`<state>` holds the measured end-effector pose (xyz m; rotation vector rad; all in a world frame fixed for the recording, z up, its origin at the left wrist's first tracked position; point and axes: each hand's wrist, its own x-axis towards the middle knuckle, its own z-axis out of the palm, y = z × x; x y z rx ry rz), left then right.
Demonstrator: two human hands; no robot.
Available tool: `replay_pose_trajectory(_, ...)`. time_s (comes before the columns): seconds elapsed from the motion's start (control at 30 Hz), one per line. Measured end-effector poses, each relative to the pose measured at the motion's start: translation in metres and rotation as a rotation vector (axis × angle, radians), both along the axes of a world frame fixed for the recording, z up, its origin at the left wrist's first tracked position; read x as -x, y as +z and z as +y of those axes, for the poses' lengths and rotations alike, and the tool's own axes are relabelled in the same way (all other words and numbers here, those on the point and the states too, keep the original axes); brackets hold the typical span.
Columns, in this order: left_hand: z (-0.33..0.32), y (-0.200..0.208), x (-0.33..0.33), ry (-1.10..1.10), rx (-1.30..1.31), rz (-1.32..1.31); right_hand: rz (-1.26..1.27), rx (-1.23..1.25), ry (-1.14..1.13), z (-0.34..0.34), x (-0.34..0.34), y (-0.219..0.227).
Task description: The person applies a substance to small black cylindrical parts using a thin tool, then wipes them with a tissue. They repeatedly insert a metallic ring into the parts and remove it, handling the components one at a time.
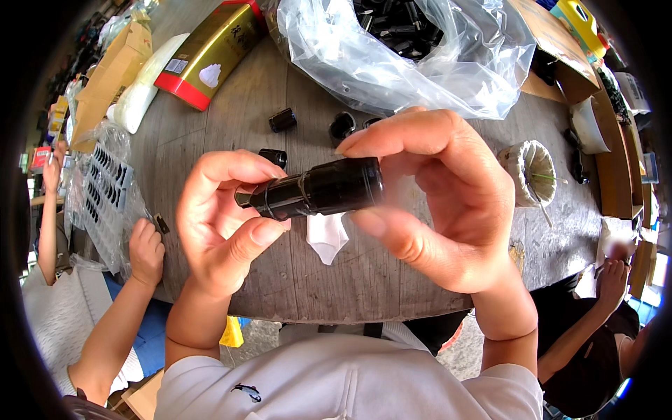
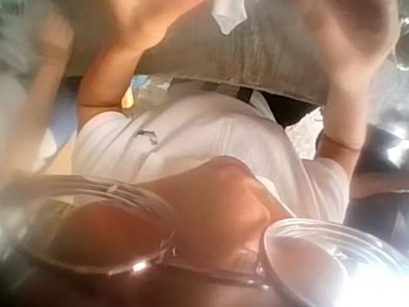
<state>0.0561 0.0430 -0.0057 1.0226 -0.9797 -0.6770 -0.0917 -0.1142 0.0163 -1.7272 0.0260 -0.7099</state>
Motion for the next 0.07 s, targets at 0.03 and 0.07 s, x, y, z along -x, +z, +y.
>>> replay_pose_trajectory(0.03,-0.0002,0.0,-0.0003,0.001,0.006,0.0,-0.004,0.021,0.028,-0.0022,0.0007,-0.0001)
replay_pose_trajectory(0.07,0.0013,0.0008,-0.0007,-0.005,-0.018,0.018,-0.003,0.022,0.031,-0.0022,0.0003,-0.0002)
